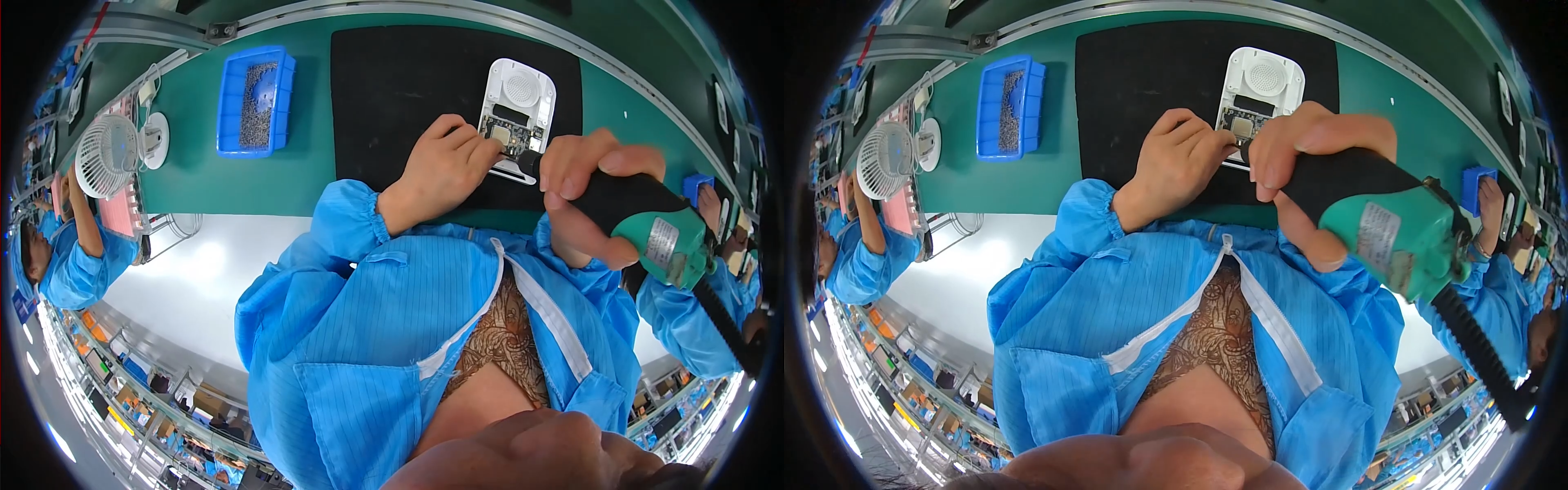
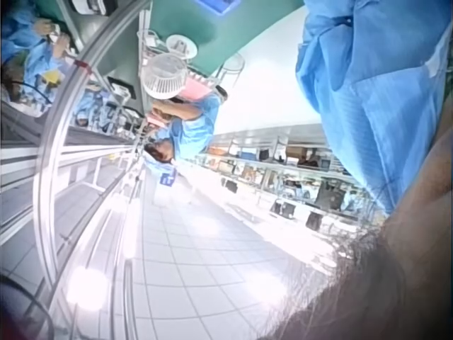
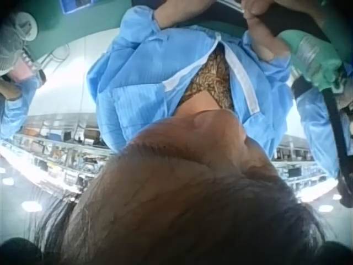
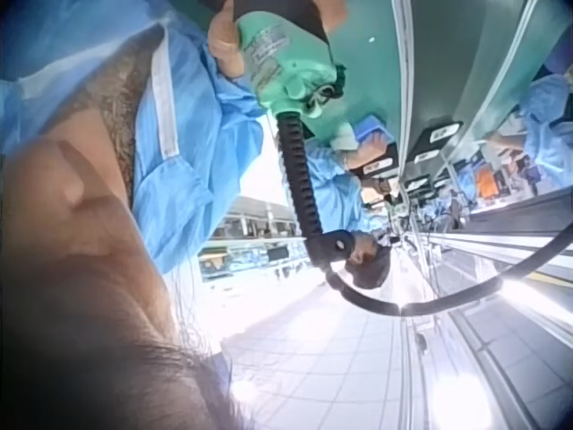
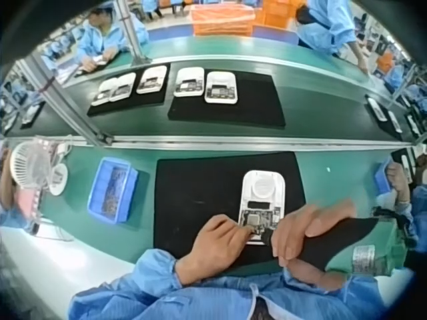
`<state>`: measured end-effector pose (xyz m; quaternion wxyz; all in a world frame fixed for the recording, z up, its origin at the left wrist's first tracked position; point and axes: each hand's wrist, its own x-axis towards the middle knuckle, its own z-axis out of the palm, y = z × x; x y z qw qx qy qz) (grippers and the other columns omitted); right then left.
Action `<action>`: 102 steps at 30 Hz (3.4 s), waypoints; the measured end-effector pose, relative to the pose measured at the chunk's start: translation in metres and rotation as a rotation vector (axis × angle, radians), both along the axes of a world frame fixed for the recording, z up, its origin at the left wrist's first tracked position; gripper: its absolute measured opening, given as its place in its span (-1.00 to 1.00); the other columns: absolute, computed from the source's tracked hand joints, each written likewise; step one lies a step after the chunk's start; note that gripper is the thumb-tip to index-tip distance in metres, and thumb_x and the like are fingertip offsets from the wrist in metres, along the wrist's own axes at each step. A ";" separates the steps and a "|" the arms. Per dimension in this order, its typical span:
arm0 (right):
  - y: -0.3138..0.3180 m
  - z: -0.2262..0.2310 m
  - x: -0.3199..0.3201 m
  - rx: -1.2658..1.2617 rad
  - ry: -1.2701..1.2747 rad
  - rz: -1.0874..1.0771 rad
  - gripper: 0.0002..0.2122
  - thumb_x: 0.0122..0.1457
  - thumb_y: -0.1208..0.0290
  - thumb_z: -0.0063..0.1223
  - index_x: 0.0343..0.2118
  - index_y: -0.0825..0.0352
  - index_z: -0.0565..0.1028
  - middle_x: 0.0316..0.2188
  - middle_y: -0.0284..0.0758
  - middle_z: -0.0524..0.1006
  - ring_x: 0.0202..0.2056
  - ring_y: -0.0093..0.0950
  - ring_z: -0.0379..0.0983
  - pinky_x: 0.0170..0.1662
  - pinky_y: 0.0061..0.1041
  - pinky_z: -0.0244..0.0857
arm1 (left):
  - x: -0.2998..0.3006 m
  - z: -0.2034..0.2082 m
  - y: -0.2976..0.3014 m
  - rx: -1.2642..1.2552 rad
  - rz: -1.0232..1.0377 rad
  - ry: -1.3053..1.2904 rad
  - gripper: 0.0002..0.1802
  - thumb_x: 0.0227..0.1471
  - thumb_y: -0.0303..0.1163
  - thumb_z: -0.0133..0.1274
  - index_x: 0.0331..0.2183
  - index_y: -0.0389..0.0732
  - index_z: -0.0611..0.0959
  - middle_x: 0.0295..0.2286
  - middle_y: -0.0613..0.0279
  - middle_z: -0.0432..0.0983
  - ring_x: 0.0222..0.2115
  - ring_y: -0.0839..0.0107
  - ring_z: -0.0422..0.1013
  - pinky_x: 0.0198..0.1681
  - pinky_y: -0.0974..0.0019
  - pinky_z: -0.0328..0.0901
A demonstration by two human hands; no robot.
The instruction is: The person assembles electronic components onto a circuit board by securing them with screws using an electric screwdriver.
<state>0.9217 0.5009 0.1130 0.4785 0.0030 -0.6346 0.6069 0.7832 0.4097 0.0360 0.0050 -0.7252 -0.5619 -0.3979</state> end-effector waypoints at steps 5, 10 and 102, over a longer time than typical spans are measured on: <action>0.006 -0.006 -0.009 0.017 -0.021 0.011 -0.23 -0.17 -0.29 0.20 -0.11 0.31 0.27 -0.55 -0.29 0.37 -0.66 -0.54 0.28 -0.56 -0.57 0.20 | -0.007 0.012 0.000 -0.027 0.037 0.031 -0.70 -0.24 -0.41 0.27 -0.36 -0.20 0.58 -0.54 0.30 0.47 -0.50 0.35 0.42 -0.29 0.30 0.28; 0.015 -0.018 -0.018 -0.133 -0.057 -0.153 -0.37 0.01 -0.24 0.06 -0.18 0.30 0.27 -0.60 -0.33 0.33 -0.68 -0.58 0.24 -0.58 -0.59 0.18 | -0.082 0.056 -0.016 -0.031 0.549 0.095 -0.80 -0.06 -0.27 0.18 -0.33 -0.08 0.61 -0.51 0.24 0.50 -0.50 0.24 0.45 -0.47 0.23 0.28; -0.011 -0.034 -0.018 -0.165 -0.172 -0.043 -0.31 -0.09 -0.24 0.18 -0.18 0.32 0.27 -0.60 -0.35 0.36 -0.68 -0.61 0.27 -0.57 -0.61 0.22 | -0.013 -0.014 0.002 -0.337 -0.060 -0.120 0.08 -0.26 -0.03 0.31 0.21 -0.20 0.15 -0.03 0.20 0.43 0.08 0.19 0.24 0.22 0.03 0.00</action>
